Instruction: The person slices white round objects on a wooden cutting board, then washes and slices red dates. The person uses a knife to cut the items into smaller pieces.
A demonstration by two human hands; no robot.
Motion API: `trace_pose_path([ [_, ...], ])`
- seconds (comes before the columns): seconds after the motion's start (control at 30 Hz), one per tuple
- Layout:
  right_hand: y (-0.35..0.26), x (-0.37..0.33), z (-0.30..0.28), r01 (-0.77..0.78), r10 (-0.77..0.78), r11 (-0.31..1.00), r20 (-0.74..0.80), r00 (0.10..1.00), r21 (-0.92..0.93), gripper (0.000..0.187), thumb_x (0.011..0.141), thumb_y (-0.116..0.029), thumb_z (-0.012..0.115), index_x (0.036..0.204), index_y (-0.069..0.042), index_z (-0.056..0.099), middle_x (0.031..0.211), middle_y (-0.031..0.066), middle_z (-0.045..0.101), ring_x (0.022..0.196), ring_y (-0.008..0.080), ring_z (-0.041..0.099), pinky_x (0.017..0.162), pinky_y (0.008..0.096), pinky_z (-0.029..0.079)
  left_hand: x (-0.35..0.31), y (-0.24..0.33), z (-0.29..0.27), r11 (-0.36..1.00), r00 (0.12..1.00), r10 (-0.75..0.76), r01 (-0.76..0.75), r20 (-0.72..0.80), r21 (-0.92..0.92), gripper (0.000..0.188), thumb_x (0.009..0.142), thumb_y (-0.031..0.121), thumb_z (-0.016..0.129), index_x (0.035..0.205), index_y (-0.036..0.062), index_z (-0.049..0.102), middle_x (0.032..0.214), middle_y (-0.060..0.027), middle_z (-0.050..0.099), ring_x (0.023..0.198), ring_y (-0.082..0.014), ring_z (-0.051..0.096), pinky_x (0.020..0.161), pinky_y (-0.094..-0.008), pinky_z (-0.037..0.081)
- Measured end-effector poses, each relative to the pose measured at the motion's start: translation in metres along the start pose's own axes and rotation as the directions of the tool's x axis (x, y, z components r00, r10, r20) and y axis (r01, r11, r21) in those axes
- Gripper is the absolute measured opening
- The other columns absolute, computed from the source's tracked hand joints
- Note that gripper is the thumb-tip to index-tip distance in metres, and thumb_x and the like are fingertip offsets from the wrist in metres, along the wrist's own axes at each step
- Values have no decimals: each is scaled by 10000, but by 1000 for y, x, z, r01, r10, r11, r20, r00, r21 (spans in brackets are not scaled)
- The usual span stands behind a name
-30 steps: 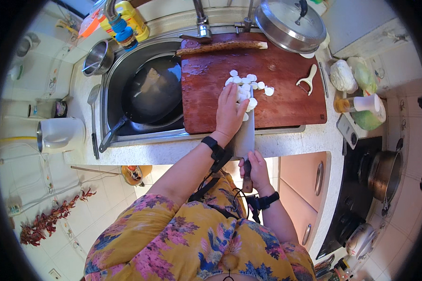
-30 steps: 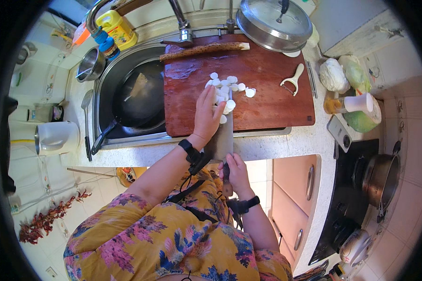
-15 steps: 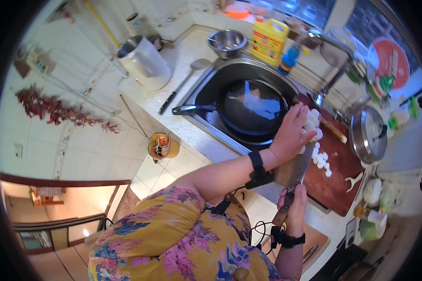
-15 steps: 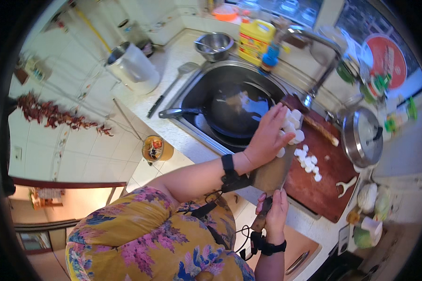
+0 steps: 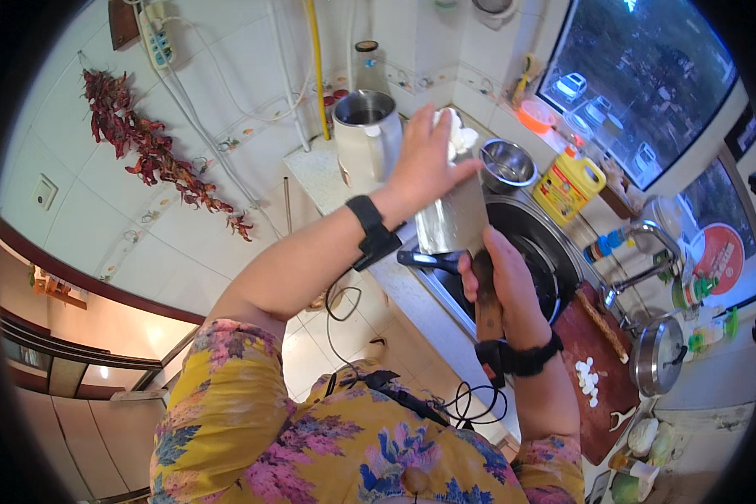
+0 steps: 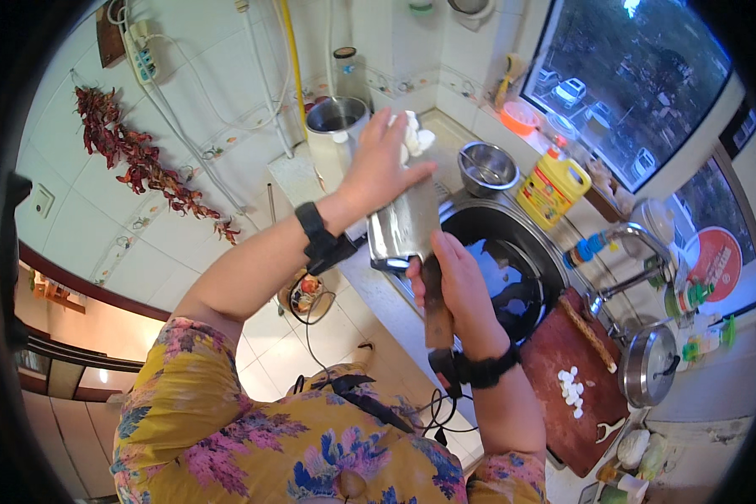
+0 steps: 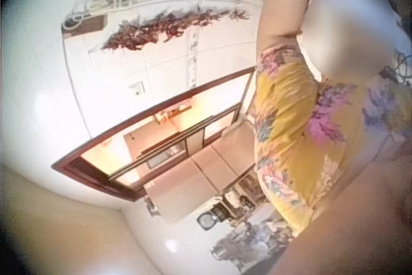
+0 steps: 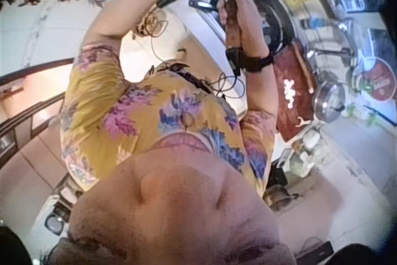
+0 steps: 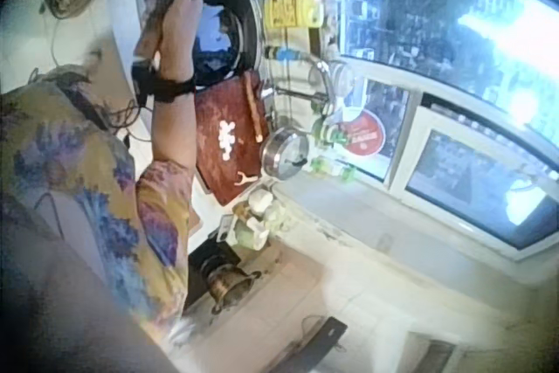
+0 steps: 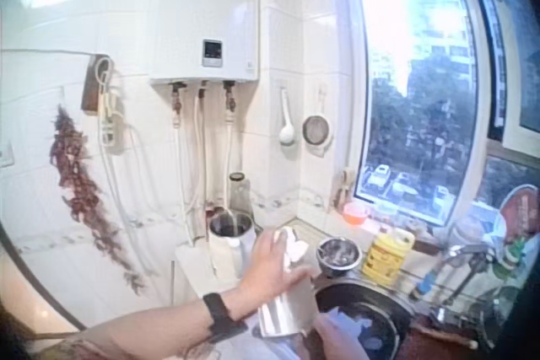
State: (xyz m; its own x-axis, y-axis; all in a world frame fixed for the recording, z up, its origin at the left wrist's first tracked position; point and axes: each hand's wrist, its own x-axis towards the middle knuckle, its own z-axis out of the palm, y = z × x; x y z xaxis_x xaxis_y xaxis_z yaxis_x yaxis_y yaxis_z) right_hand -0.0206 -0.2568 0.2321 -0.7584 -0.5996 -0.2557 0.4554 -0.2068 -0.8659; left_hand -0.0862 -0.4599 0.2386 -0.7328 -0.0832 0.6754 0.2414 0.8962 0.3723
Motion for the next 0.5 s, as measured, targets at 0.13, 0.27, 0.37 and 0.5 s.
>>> trace_pose_path([
  [0.13, -19, 66, 47, -30, 30, 1000, 54, 998, -2, 298, 1010, -371, 491, 959, -78, 508, 743, 72, 607, 549, 124, 546, 474, 258, 468, 34, -73, -26, 997, 998, -64, 64, 9, 53, 753, 834, 388, 711, 1362, -77, 441, 1401, -367, 379, 1322, -480, 370, 1113, -469, 315],
  [0.27, -33, 112, 72, -102, 105, 993, 43, 994, -56, 306, 998, -375, 513, 957, -73, 509, 748, 82, 612, 565, 130, 555, 492, 266, 480, 52, -130, -26, 985, 985, -160, 155, 67, 77, 689, 848, 359, 698, 1346, -58, 468, 1386, -348, 399, 1302, -472, 384, 1108, -471, 319],
  [0.37, -41, 130, 82, -160, 160, 986, 9, 987, -47, 354, 971, -388, 572, 917, -39, 549, 752, 55, 609, 543, 96, 526, 465, 232, 466, 60, -165, -21, 980, 966, -196, 191, 170, 48, 617, 872, 370, 664, 1311, -35, 510, 1353, -338, 442, 1267, -463, 432, 1080, -464, 358],
  [0.5, -55, 138, 87, -221, 222, 975, 9, 975, -31, 298, 966, -341, 585, 925, -49, 540, 763, 52, 611, 534, 75, 526, 442, 202, 451, 65, -198, -10, 977, 953, -207, 190, 220, 94, 544, 902, 358, 624, 1273, -32, 541, 1220, -270, 566, 1118, -420, 562, 957, -452, 460],
])
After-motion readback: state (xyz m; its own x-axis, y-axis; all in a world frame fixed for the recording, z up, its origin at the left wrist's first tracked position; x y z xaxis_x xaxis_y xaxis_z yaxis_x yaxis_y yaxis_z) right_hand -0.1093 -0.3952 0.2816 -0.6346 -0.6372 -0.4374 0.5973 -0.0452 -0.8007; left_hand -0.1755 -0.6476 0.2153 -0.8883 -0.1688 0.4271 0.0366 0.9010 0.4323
